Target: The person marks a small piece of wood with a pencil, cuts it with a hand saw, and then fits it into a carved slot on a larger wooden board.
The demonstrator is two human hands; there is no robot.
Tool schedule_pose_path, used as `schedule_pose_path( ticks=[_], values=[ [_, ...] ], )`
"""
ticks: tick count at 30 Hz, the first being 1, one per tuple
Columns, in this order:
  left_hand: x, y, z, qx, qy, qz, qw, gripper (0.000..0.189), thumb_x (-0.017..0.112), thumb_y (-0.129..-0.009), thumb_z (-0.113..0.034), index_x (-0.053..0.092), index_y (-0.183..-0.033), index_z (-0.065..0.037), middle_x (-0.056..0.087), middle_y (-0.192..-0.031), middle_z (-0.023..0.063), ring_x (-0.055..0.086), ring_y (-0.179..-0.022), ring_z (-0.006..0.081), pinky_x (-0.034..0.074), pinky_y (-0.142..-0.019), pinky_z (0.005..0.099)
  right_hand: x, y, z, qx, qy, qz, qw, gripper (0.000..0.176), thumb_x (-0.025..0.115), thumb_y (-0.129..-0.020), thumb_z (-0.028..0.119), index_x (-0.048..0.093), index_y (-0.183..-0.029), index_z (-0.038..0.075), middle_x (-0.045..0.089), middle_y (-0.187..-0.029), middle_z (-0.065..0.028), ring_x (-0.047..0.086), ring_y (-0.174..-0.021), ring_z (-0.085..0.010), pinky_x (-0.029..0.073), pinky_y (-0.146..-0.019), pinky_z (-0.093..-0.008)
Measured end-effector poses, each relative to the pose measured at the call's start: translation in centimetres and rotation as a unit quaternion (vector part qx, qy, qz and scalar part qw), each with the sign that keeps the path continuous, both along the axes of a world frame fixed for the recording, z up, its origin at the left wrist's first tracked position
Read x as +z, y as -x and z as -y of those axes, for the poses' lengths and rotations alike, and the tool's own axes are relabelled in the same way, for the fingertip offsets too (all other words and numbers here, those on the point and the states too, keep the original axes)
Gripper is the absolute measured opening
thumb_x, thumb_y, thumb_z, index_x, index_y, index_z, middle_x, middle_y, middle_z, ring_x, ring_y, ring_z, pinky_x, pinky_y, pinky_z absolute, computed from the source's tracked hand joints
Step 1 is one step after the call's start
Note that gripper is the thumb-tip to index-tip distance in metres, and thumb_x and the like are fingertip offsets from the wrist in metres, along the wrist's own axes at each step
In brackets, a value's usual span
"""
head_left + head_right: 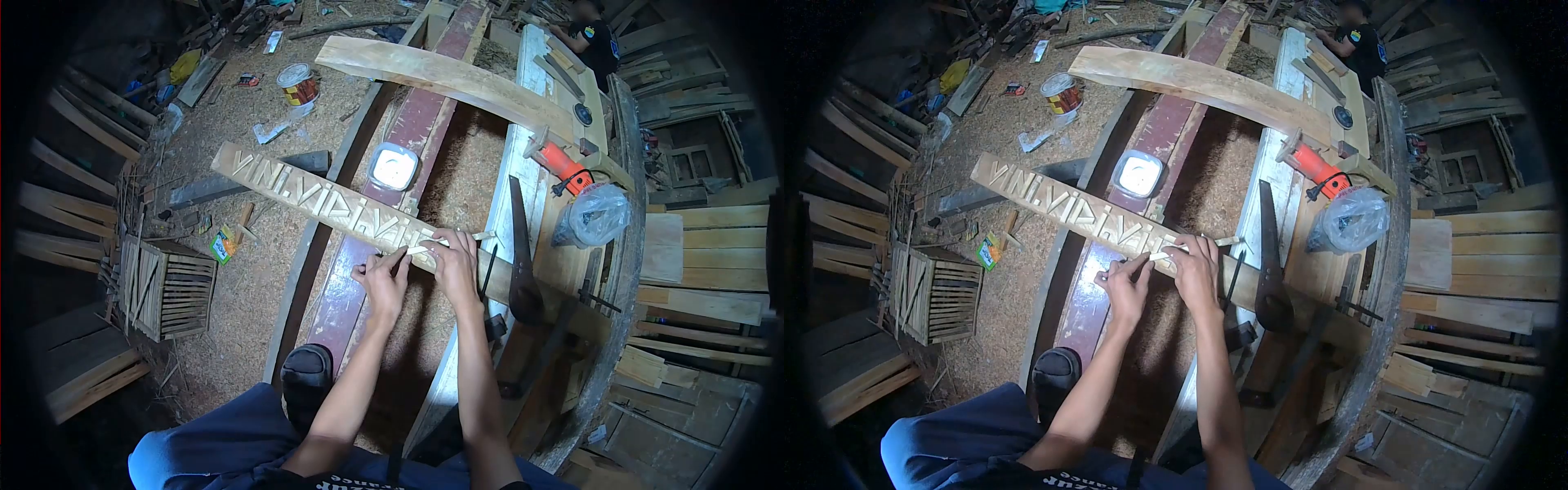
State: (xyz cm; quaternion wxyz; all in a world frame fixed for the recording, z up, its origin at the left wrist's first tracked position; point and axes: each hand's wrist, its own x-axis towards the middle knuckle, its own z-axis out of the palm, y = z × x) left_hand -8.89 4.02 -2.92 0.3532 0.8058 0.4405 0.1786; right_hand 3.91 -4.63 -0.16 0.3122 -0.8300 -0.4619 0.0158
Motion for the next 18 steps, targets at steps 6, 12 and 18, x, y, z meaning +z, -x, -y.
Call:
schedule_pose_path(
  ticks=[6, 12, 18],
  values=[
    [-0.26, -0.02, 0.06, 0.002, -0.01, 0.006, 1.0, 0.022, 0.071, -0.093, -0.026, 0.079, -0.11, -0.014, 0.077, -0.099, 0.0061, 0.061, -0.092, 0.0226, 0.025, -0.104, 0.0518, 0.04, 0.09, 0.02, -0.001, -0.003, -0.006, 1.0, 0.028, 0.069, -0.078, -0.001, 0.079, -0.101, 0.011, 0.064, -0.111, -0.0087, 0.056, -0.109, -0.0319, 0.041, -0.102, -0.0435],
    [-0.19, -0.07, 0.09, 0.002, -0.015, 0.013, 1.0, 0.021, 0.072, -0.093, -0.025, 0.079, -0.108, -0.013, 0.077, -0.1, 0.0066, 0.06, -0.092, 0.0225, 0.024, -0.104, 0.0511, 0.24, 0.14, 0.11, -0.001, 0.005, -0.005, 1.0, 0.029, 0.069, -0.078, -0.001, 0.079, -0.102, 0.011, 0.064, -0.115, -0.009, 0.055, -0.112, -0.032, 0.04, -0.105, -0.0439],
    [-0.57, 0.09, 0.08, -0.001, -0.018, 0.025, 1.0, 0.022, 0.072, -0.093, -0.026, 0.079, -0.111, -0.015, 0.077, -0.097, 0.0054, 0.06, -0.094, 0.023, 0.024, -0.1, 0.0512, 0.31, 0.15, 0.18, 0.004, 0.001, -0.005, 1.0, 0.031, 0.069, -0.078, -0.002, 0.078, -0.104, 0.011, 0.064, -0.117, -0.0092, 0.055, -0.115, -0.0323, 0.039, -0.106, -0.0444]
  ],
)
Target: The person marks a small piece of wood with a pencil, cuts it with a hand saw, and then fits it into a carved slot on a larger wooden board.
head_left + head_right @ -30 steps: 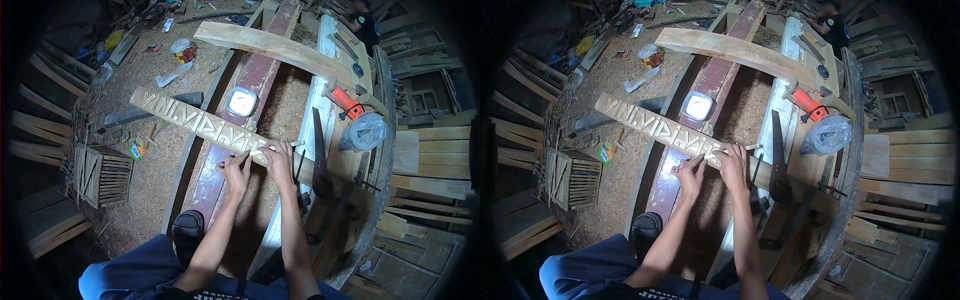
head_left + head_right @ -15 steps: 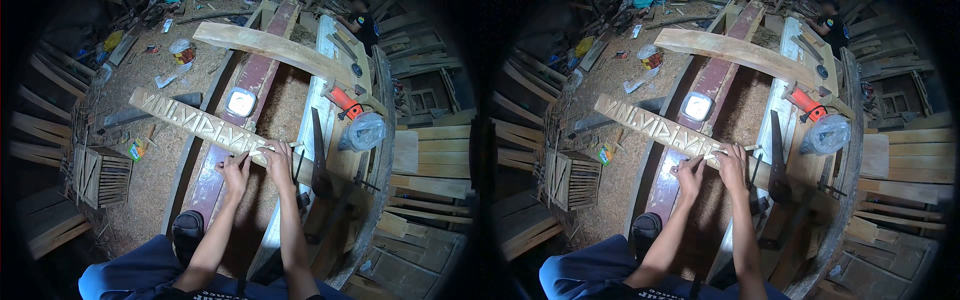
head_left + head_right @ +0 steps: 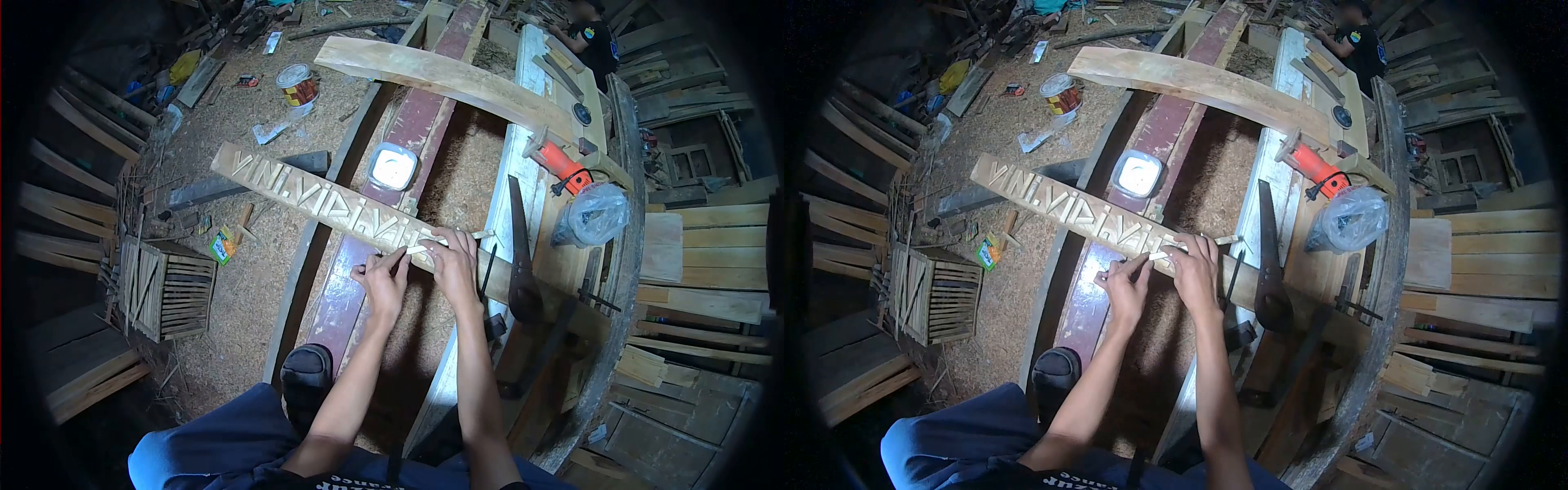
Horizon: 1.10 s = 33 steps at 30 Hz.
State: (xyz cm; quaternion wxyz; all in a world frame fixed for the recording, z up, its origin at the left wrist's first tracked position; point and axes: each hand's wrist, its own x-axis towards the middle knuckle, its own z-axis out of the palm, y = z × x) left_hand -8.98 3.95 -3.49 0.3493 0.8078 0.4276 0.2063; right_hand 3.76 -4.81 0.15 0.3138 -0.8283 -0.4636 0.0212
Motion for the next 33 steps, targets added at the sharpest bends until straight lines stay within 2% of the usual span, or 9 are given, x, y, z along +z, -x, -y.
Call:
schedule_pose_path(
  ticks=[10, 14, 16, 17, 21, 25, 28, 31, 33],
  values=[
    [0.4, -0.1, 0.2, 0.004, -0.001, -0.002, 1.0, 0.022, 0.071, -0.093, -0.023, 0.078, -0.111, -0.012, 0.077, -0.096, 0.0091, 0.06, -0.09, 0.0237, 0.025, -0.104, 0.0497, 0.8, 0.5, 0.8, -0.034, -0.02, 0.011, 0.999, 0.031, 0.068, -0.082, 0.001, 0.075, -0.111, 0.01, 0.064, -0.118, -0.0091, 0.055, -0.115, -0.0301, 0.038, -0.106, -0.0439],
    [-0.1, -0.1, 0.2, 0.003, 0.003, -0.002, 1.0, 0.023, 0.07, -0.094, -0.024, 0.078, -0.111, -0.012, 0.077, -0.095, 0.0095, 0.06, -0.09, 0.0238, 0.025, -0.105, 0.0505, 0.8, 1.2, 3.0, -0.131, -0.025, 0.026, 0.991, 0.026, 0.067, -0.09, 0.011, 0.072, -0.115, 0.009, 0.063, -0.121, -0.0078, 0.055, -0.117, -0.0293, 0.038, -0.104, -0.0443],
    [-0.2, -0.1, 0.2, 0.004, -0.019, 0.003, 1.0, 0.023, 0.07, -0.094, -0.025, 0.078, -0.112, -0.012, 0.077, -0.095, 0.0095, 0.06, -0.09, 0.0238, 0.025, -0.105, 0.0506, 0.7, 2.0, 4.1, -0.263, -0.029, 0.037, 0.964, 0.031, 0.069, -0.09, 0.014, 0.07, -0.12, 0.009, 0.063, -0.123, -0.0069, 0.055, -0.118, -0.0291, 0.039, -0.101, -0.0453],
    [-0.2, -0.1, 0.2, 0.003, -0.019, 0.004, 1.0, 0.023, 0.07, -0.094, -0.025, 0.078, -0.112, -0.012, 0.077, -0.095, 0.0095, 0.06, -0.09, 0.0238, 0.025, -0.105, 0.0506, 0.4, 2.2, 4.9, -0.292, 0.005, 0.053, 0.955, 0.04, 0.07, -0.09, 0.016, 0.065, -0.129, 0.01, 0.061, -0.124, -0.0094, 0.055, -0.118, -0.0303, 0.039, -0.1, -0.0459],
    [0.2, -0.1, 0.2, 0.001, -0.003, -0.001, 1.0, 0.024, 0.07, -0.094, -0.026, 0.078, -0.112, -0.013, 0.077, -0.094, 0.0095, 0.061, -0.091, 0.0241, 0.024, -0.106, 0.0518, -0.2, 2.9, 5.6, -0.374, 0.062, 0.019, 0.925, 0.052, 0.07, -0.089, 0.015, 0.056, -0.138, 0.008, 0.06, -0.122, -0.0165, 0.054, -0.119, -0.0354, 0.041, -0.099, -0.0482],
    [-0.1, -0.1, 0.2, 0.004, -0.016, 0.012, 1.0, 0.024, 0.072, -0.093, -0.028, 0.078, -0.112, -0.015, 0.075, -0.088, 0.0081, 0.06, -0.089, 0.0232, 0.023, -0.102, 0.048, -0.9, 2.5, 6.1, -0.362, 0.02, -0.025, 0.932, 0.05, 0.069, -0.09, 0.011, 0.056, -0.138, 0.005, 0.06, -0.121, -0.0199, 0.058, -0.113, -0.0396, 0.045, -0.094, -0.0494],
    [0.0, 0.0, 0.1, 0.0, 0.003, -0.001, 1.0, 0.024, 0.07, -0.094, -0.027, 0.078, -0.113, -0.014, 0.076, -0.094, 0.0097, 0.061, -0.091, 0.0247, 0.024, -0.107, 0.0529, -1.0, 2.4, 6.2, -0.359, 0.029, -0.069, 0.93, 0.049, 0.066, -0.091, 0.007, 0.054, -0.138, 0.003, 0.061, -0.116, -0.0235, 0.062, -0.105, -0.0426, 0.049, -0.089, -0.0497],
    [0.1, 0.0, 0.1, 0.0, 0.008, -0.002, 1.0, 0.024, 0.07, -0.094, -0.027, 0.078, -0.113, -0.014, 0.076, -0.094, 0.0091, 0.061, -0.091, 0.0241, 0.024, -0.107, 0.0517, -1.4, 2.1, 6.4, -0.361, 0.014, -0.085, 0.928, 0.044, 0.065, -0.091, 0.005, 0.056, -0.134, 0.001, 0.063, -0.11, -0.0247, 0.063, -0.1, -0.0422, 0.05, -0.086, -0.0493],
    [0.0, 0.0, 0.2, -0.001, 0.002, -0.001, 1.0, 0.024, 0.071, -0.094, -0.026, 0.078, -0.113, -0.014, 0.076, -0.094, 0.0088, 0.06, -0.09, 0.0238, 0.024, -0.106, 0.0508, -2.1, 1.9, 6.4, -0.375, -0.033, -0.128, 0.918, 0.032, 0.061, -0.092, 0.003, 0.062, -0.124, 0.0, 0.063, -0.106, -0.0248, 0.063, -0.099, -0.0422, 0.049, -0.086, -0.0494]
  ],
)
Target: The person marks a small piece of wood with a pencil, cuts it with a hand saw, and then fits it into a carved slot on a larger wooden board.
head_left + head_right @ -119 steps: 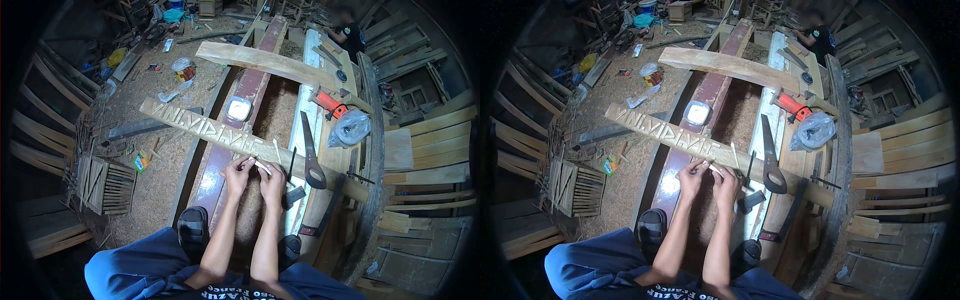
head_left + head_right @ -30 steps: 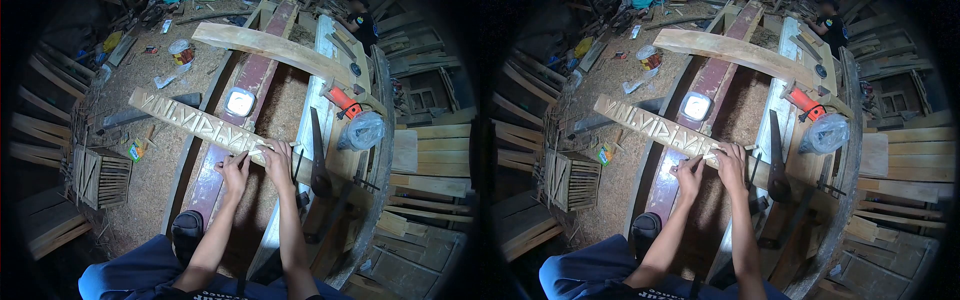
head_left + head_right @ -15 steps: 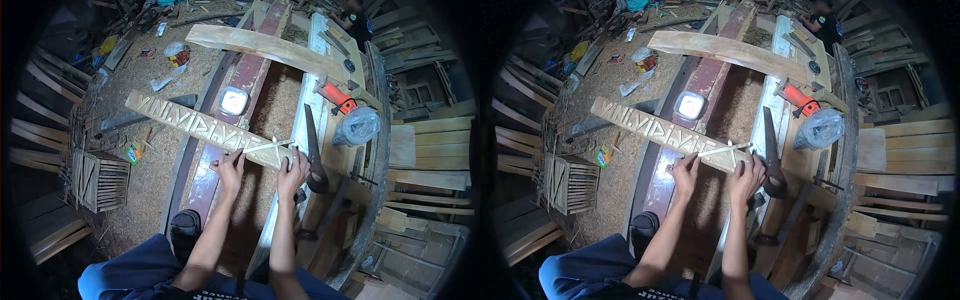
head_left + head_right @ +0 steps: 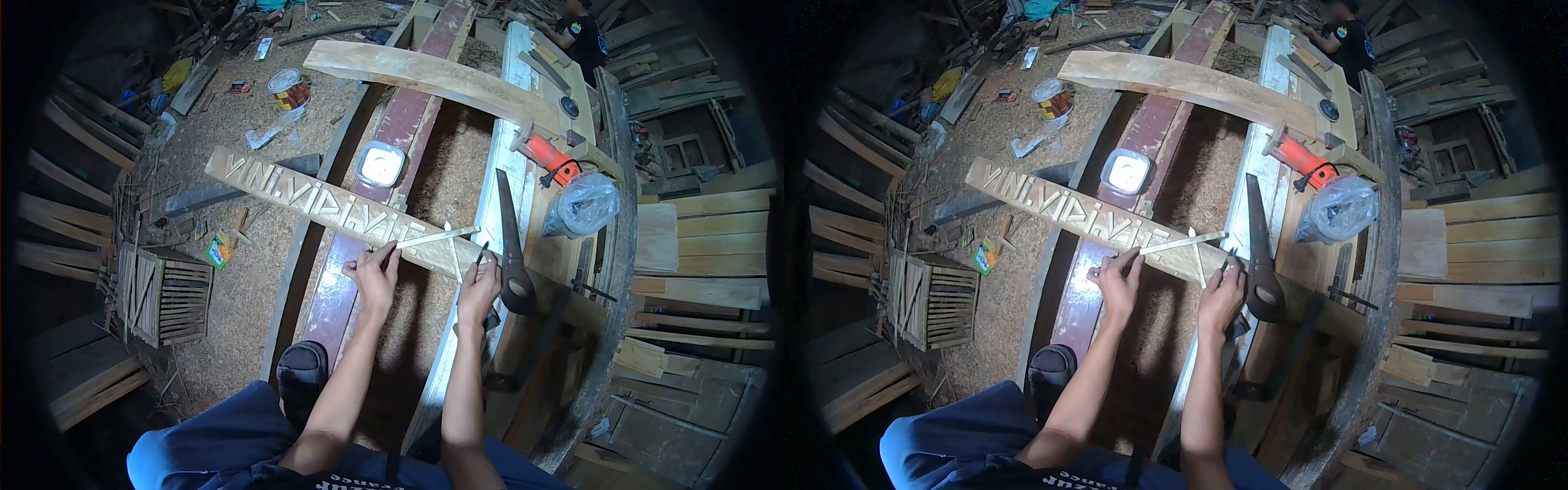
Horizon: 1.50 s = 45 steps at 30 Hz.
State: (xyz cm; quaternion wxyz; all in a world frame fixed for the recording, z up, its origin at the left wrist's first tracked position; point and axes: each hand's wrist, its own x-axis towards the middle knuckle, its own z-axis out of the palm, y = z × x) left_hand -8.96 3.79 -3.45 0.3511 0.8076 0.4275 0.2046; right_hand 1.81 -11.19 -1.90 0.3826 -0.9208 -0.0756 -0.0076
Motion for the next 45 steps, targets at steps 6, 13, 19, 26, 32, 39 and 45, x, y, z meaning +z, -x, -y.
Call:
schedule_pose_path(
  ticks=[6, 13, 19, 26, 32, 39, 45],
  values=[
    [0.1, 0.1, 0.1, -0.002, -0.013, 0.005, 1.0, 0.023, 0.071, -0.093, -0.026, 0.078, -0.112, -0.014, 0.076, -0.094, 0.0078, 0.059, -0.089, 0.0224, 0.026, -0.102, 0.0479, 0.2, 0.2, -0.6, 0.053, -0.077, 0.1, 0.991, 0.023, 0.053, -0.092, -0.005, 0.07, -0.108, -0.002, 0.064, -0.089, -0.0146, 0.061, -0.075, -0.0245, 0.048, -0.069, -0.0375],
    [-0.2, 0.1, -0.2, -0.004, -0.01, 0.0, 1.0, 0.023, 0.072, -0.093, -0.026, 0.078, -0.111, -0.014, 0.077, -0.096, 0.0073, 0.06, -0.089, 0.0221, 0.026, -0.101, 0.0465, 2.0, 0.3, -3.0, 0.221, -0.162, 0.029, 0.961, 0.02, 0.063, -0.088, -0.01, 0.062, -0.106, -0.003, 0.056, -0.095, -0.0044, 0.049, -0.072, -0.0131, 0.046, -0.072, -0.0268],
    [0.3, 0.1, -0.2, -0.005, -0.008, 0.007, 1.0, 0.022, 0.072, -0.093, -0.025, 0.079, -0.11, -0.014, 0.077, -0.095, 0.0076, 0.06, -0.09, 0.0222, 0.026, -0.098, 0.046, 2.8, 2.8, -4.4, 0.159, -0.159, -0.115, 0.968, 0.019, 0.064, -0.102, 0.017, 0.054, -0.099, 0.002, 0.05, -0.076, 0.0007, 0.045, -0.071, -0.0078, 0.041, -0.066, -0.0259],
    [0.1, 0.2, -0.2, -0.001, 0.006, 0.003, 1.0, 0.022, 0.072, -0.092, -0.024, 0.078, -0.11, -0.013, 0.077, -0.096, 0.0074, 0.061, -0.09, 0.0221, 0.026, -0.098, 0.046, -1.0, 5.3, -6.7, 0.136, -0.313, -0.099, 0.935, 0.034, 0.065, -0.097, 0.007, 0.058, -0.129, -0.001, 0.068, -0.093, -0.0072, 0.061, -0.08, -0.0107, 0.052, -0.075, -0.0256],
    [-0.6, 0.2, -0.1, 0.001, -0.012, 0.018, 1.0, 0.023, 0.072, -0.091, -0.024, 0.079, -0.111, -0.014, 0.077, -0.098, 0.0074, 0.061, -0.09, 0.022, 0.026, -0.1, 0.0479, -1.1, 6.9, -7.8, 0.049, -0.281, -0.104, 0.953, 0.017, 0.069, -0.091, 0.005, 0.063, -0.106, -0.001, 0.065, -0.088, -0.0074, 0.06, -0.076, -0.0143, 0.052, -0.069, -0.0312],
    [-0.6, 0.2, -0.2, -0.001, 0.006, 0.022, 1.0, 0.026, 0.074, -0.089, -0.025, 0.078, -0.112, -0.014, 0.077, -0.097, 0.0089, 0.059, -0.089, 0.0225, 0.025, -0.096, 0.0477, -2.9, 7.1, -8.9, 0.067, -0.242, -0.015, 0.968, 0.015, 0.066, -0.096, 0.006, 0.063, -0.108, -0.002, 0.067, -0.094, -0.0072, 0.057, -0.077, -0.012, 0.05, -0.069, -0.0301],
    [-0.7, 0.3, -0.3, -0.007, 0.01, 0.017, 1.0, 0.026, 0.07, -0.092, -0.026, 0.078, -0.113, -0.012, 0.077, -0.101, 0.0088, 0.061, -0.093, 0.0232, 0.025, -0.1, 0.0494, -1.7, 7.1, -8.9, 0.066, -0.248, -0.057, 0.965, 0.018, 0.066, -0.096, 0.012, 0.063, -0.107, -0.002, 0.067, -0.094, -0.0168, 0.064, -0.083, -0.0259, 0.052, -0.075, -0.0407]
  ],
)
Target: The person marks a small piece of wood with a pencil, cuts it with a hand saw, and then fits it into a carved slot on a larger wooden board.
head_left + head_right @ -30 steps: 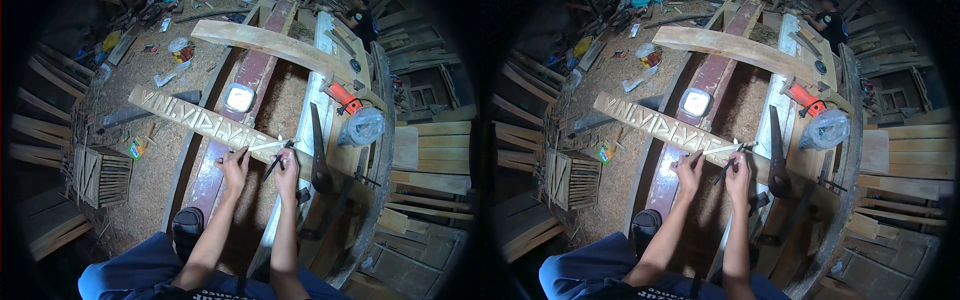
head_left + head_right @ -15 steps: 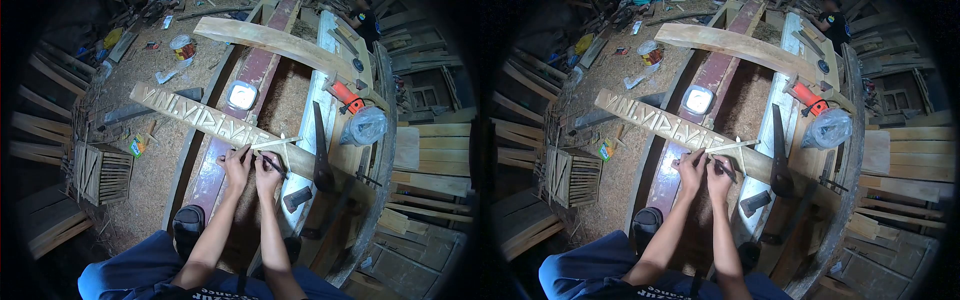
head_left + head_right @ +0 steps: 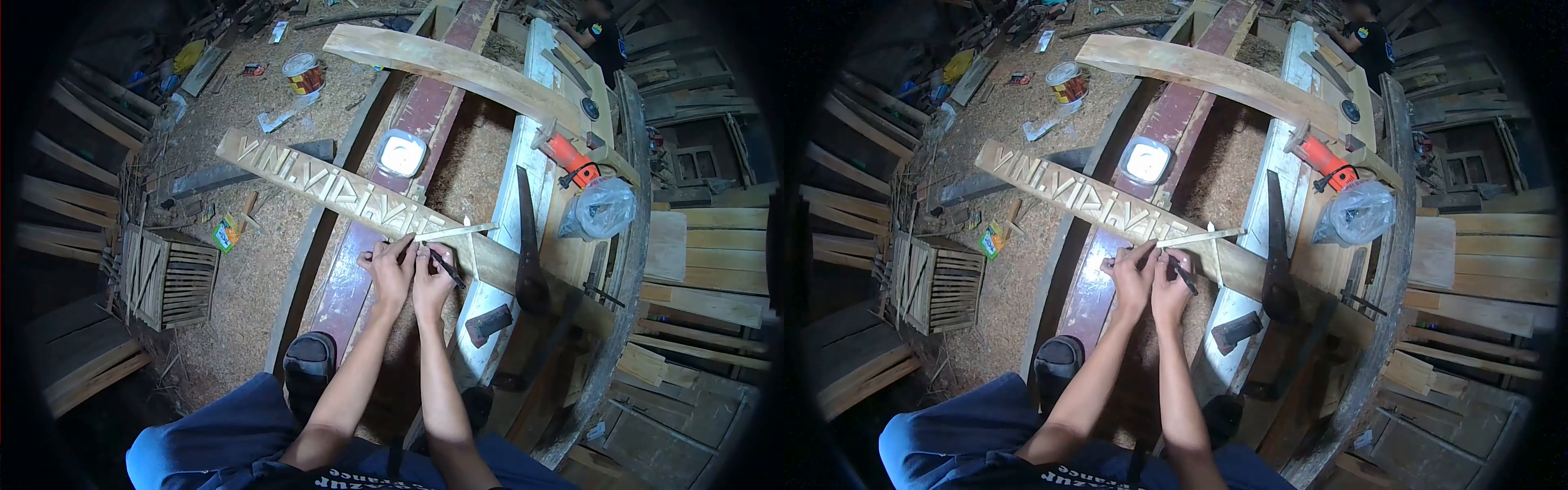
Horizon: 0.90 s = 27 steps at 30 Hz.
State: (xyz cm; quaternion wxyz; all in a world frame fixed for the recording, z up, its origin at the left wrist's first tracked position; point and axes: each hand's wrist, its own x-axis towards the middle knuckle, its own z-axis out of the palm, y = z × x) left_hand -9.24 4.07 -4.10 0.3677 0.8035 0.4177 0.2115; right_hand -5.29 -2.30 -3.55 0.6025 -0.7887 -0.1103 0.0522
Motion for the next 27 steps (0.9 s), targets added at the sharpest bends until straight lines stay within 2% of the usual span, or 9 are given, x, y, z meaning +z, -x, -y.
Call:
schedule_pose_path(
  ticks=[4, 6, 7, 9, 19, 21, 22, 24, 27],
  values=[
    [0.17, 0.01, 0.06, -0.002, 0.002, -0.001, 1.0, 0.026, 0.07, -0.092, -0.026, 0.078, -0.113, -0.012, 0.077, -0.103, 0.0087, 0.061, -0.095, 0.0235, 0.024, -0.101, 0.0496, 0.49, 0.04, 0.05, 0.007, 0.024, -0.003, 1.0, 0.019, 0.066, -0.097, 0.013, 0.063, -0.108, -0.001, 0.068, -0.095, -0.0166, 0.066, -0.084, -0.0254, 0.053, -0.076, -0.0403],
    [0.22, 0.0, 0.04, -0.001, 0.005, 0.001, 1.0, 0.026, 0.07, -0.092, -0.026, 0.078, -0.113, -0.012, 0.077, -0.103, 0.0086, 0.061, -0.095, 0.0234, 0.024, -0.101, 0.0497, 0.34, 0.02, -0.12, 0.0, 0.019, 0.018, 1.0, 0.014, 0.065, -0.096, 0.007, 0.063, -0.107, -0.002, 0.066, -0.091, -0.0074, 0.056, -0.076, -0.0127, 0.049, -0.068, -0.0311],
    [0.22, 0.02, 0.04, -0.002, 0.008, 0.003, 1.0, 0.026, 0.07, -0.092, -0.026, 0.078, -0.113, -0.012, 0.077, -0.103, 0.0086, 0.061, -0.095, 0.0234, 0.024, -0.102, 0.0498, 0.35, 0.0, -0.06, 0.001, 0.019, 0.017, 1.0, 0.014, 0.065, -0.096, 0.007, 0.063, -0.107, -0.002, 0.066, -0.091, -0.0074, 0.056, -0.076, -0.0127, 0.049, -0.068, -0.0311],
    [0.21, -0.01, 0.05, -0.001, 0.008, -0.002, 1.0, 0.026, 0.07, -0.092, -0.026, 0.077, -0.113, -0.012, 0.077, -0.103, 0.0085, 0.061, -0.095, 0.0235, 0.023, -0.102, 0.0499, 0.37, -0.13, 0.18, 0.011, 0.026, -0.036, 0.999, 0.02, 0.065, -0.098, 0.015, 0.063, -0.11, -0.001, 0.069, -0.095, -0.0161, 0.068, -0.085, -0.0251, 0.054, -0.076, -0.0396],
    [-0.03, -0.06, -0.03, 0.003, 0.022, 0.008, 1.0, 0.025, 0.071, -0.091, -0.026, 0.078, -0.111, -0.011, 0.077, -0.101, 0.009, 0.061, -0.094, 0.0231, 0.024, -0.102, 0.049, 0.54, -0.29, 0.12, 0.024, 0.022, -0.001, 0.999, 0.018, 0.064, -0.098, 0.014, 0.062, -0.108, -0.001, 0.069, -0.094, -0.0159, 0.068, -0.083, -0.0236, 0.054, -0.074, -0.0389],
    [0.05, -0.1, 0.1, 0.004, 0.017, -0.003, 1.0, 0.025, 0.071, -0.091, -0.026, 0.078, -0.111, -0.012, 0.077, -0.101, 0.009, 0.061, -0.094, 0.0232, 0.024, -0.102, 0.0491, 0.73, -0.28, -0.14, 0.008, -0.002, 0.01, 1.0, 0.014, 0.066, -0.095, 0.005, 0.064, -0.107, -0.002, 0.068, -0.091, -0.008, 0.06, -0.077, -0.0129, 0.051, -0.07, -0.0312],
    [0.22, -0.09, 0.1, 0.005, 0.012, -0.014, 1.0, 0.026, 0.071, -0.091, -0.026, 0.078, -0.111, -0.012, 0.077, -0.101, 0.009, 0.061, -0.094, 0.0233, 0.024, -0.103, 0.0491, 0.87, -0.29, -0.15, 0.008, -0.002, 0.01, 1.0, 0.014, 0.066, -0.095, 0.005, 0.064, -0.107, -0.002, 0.068, -0.091, -0.008, 0.06, -0.077, -0.0129, 0.051, -0.07, -0.0312],
    [0.09, -0.07, 0.01, 0.004, 0.012, -0.005, 1.0, 0.026, 0.071, -0.091, -0.026, 0.078, -0.111, -0.012, 0.077, -0.101, 0.009, 0.061, -0.094, 0.0235, 0.024, -0.103, 0.0492, 0.99, -0.41, -0.05, 0.022, 0.014, -0.007, 1.0, 0.017, 0.064, -0.097, 0.011, 0.062, -0.108, -0.002, 0.069, -0.092, -0.0153, 0.067, -0.082, -0.0222, 0.054, -0.072, -0.0384],
    [-0.01, -0.05, 0.02, 0.003, 0.016, 0.004, 1.0, 0.026, 0.071, -0.092, -0.026, 0.078, -0.111, -0.012, 0.077, -0.101, 0.0092, 0.061, -0.095, 0.0239, 0.023, -0.104, 0.0498, 1.04, -0.5, 0.02, 0.029, 0.019, 0.006, 0.999, 0.016, 0.064, -0.097, 0.01, 0.062, -0.107, -0.002, 0.069, -0.092, -0.0149, 0.067, -0.081, -0.0221, 0.054, -0.072, -0.0382]
  ],
)
